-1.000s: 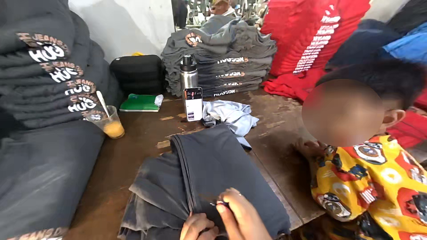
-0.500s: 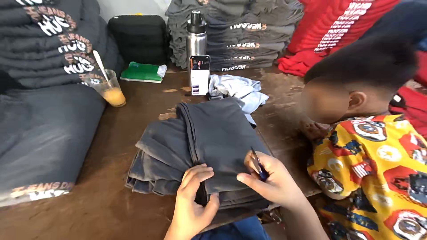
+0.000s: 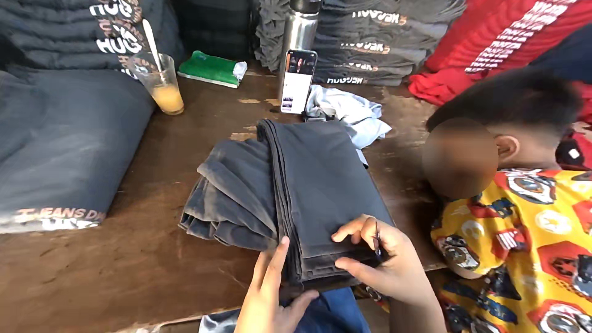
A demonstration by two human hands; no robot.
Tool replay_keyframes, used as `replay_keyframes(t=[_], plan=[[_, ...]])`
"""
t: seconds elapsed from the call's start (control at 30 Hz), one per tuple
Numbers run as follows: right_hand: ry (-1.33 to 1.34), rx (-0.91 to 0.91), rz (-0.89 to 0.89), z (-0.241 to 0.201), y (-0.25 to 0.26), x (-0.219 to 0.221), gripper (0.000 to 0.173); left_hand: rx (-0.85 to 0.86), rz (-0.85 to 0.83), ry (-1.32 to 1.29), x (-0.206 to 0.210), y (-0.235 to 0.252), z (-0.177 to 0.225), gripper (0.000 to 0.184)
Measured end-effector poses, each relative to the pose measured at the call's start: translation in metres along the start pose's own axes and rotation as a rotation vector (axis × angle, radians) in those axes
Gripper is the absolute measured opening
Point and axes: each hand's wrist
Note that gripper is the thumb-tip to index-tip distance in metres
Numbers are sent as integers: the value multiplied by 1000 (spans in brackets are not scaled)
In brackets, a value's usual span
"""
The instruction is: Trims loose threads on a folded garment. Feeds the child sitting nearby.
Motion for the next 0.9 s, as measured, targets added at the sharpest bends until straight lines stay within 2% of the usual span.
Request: replay_keyframes(t=[0.1,0.23,0.53,0.7,0.83,0.9], plan=[[-54,-1,-36,-3,-5,-3,41,112,136,-84,9,0,-11,50],[-195,-31,-12,-7,-12,1,34,152,188,-61,11,6,-13,36],[-286,-118,107,-6,-16,10,22,168,178,37,11,12,-8,22],[-307,-126,109,-8,-16,11,22,210,195,193,9,19,-3,14],[-310,-110,85,-8,-17,10,32,238,177,265,9,29,1,13],[-321,-110,101,-8,-17,11,27,241,159,293,9,32,3,14]])
Point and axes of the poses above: each hand's wrist, its own y-axis towards the middle knuckle, its own x-axis out of the palm, z = x × y, and after that the axes turned 14 degrees about -y, right-handed
